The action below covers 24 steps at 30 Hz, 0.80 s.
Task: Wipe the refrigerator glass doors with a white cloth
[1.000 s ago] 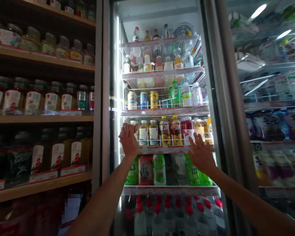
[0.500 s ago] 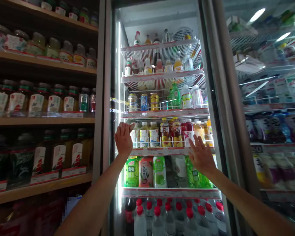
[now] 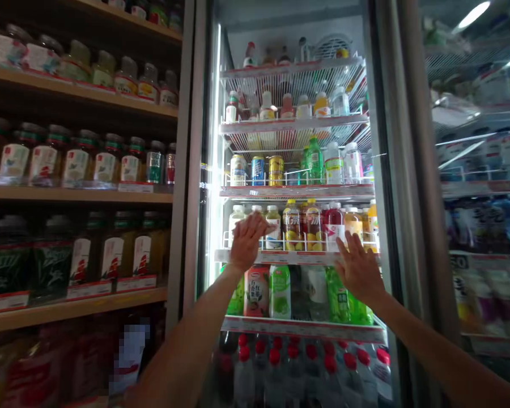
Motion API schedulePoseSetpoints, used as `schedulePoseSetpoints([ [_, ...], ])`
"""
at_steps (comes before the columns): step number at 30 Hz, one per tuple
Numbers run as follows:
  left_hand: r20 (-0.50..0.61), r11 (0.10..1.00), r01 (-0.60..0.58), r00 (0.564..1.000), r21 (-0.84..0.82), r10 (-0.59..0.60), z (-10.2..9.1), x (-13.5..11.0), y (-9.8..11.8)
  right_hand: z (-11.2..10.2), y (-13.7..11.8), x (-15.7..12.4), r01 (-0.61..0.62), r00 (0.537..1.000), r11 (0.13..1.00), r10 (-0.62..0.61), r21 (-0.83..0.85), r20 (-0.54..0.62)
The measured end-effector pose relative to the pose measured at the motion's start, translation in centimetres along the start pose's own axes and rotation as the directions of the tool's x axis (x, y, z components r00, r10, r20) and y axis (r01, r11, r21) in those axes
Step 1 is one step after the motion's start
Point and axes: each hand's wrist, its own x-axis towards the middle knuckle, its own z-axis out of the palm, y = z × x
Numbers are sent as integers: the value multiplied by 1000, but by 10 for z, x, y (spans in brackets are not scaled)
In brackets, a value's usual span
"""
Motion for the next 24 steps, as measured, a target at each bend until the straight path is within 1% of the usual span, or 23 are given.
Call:
schedulePoseSetpoints([
  [1,-62,990,144,988,13,-143,-4,-2,-15,0,-1,0,-9,1000,1000,9,7,7],
  [2,-134,955,296,947,15,-292,-6,-4,-25,0,-2,0,-17,1000,1000,17,14,10],
  [3,-194,909,417,892,4,-408,-6,-4,-29,1,-2,0,-23,1000,1000,23,21,11],
  [4,-226,876,482,852,-10,-472,-5,-3,-27,1,-3,0,-28,1000,999,28,26,7],
  [5,-228,870,492,845,-22,-484,-1,-2,-18,2,-4,0,-33,999,999,33,30,2],
  [6,-203,893,449,872,-30,-445,3,1,-4,3,-4,0,-36,999,999,36,33,-6],
  [8,-117,964,264,957,-44,-267,15,7,31,3,-4,0,-33,999,999,34,32,-19],
  [9,-76,986,156,984,-52,-160,19,11,48,3,-3,0,-30,999,999,31,29,-23],
  [10,-51,996,67,996,-58,-70,23,14,61,2,-3,0,-25,999,999,26,25,-26],
  [11,-29,998,-5,1000,-63,4,25,16,69,0,-2,0,-16,1000,1000,17,22,-24],
  [12,-15,996,-53,999,-67,53,26,17,71,-1,-2,0,-9,1000,1000,10,19,-19],
  [13,-14,996,-65,998,-67,65,24,17,65,-2,-2,1,-7,1000,1000,7,18,-12],
  [14,-26,997,-36,999,-64,34,21,16,54,-3,-1,1,-10,1000,1000,10,18,-6],
  [15,-46,998,29,998,-60,-32,17,14,39,-4,-1,1,-12,1000,1000,12,18,0],
  [16,-86,990,128,987,-59,-132,13,11,21,-3,-1,1,-14,1000,1000,14,19,4],
  [17,-133,966,252,957,-62,-258,8,8,3,-2,-1,1,-17,1000,1000,17,21,3],
  [18,-178,934,349,917,-74,-357,3,6,-12,-1,-1,0,-23,1000,999,23,26,0],
  [19,-214,905,415,880,-91,-425,-1,3,-22,1,-1,0,-30,1000,999,30,35,-2],
  [20,-230,894,434,864,-114,-449,-4,2,-27,2,-3,0,-45,999,998,45,49,-5],
  [21,-230,900,414,870,-137,-435,-6,1,-26,2,-5,0,-72,997,995,73,70,-11],
  [22,-218,916,370,891,-157,-397,-5,1,-18,0,-9,1,-104,994,990,106,100,-23],
  [24,-173,945,261,940,-195,-295,2,4,10,-9,-22,7,-125,988,973,139,194,-62],
])
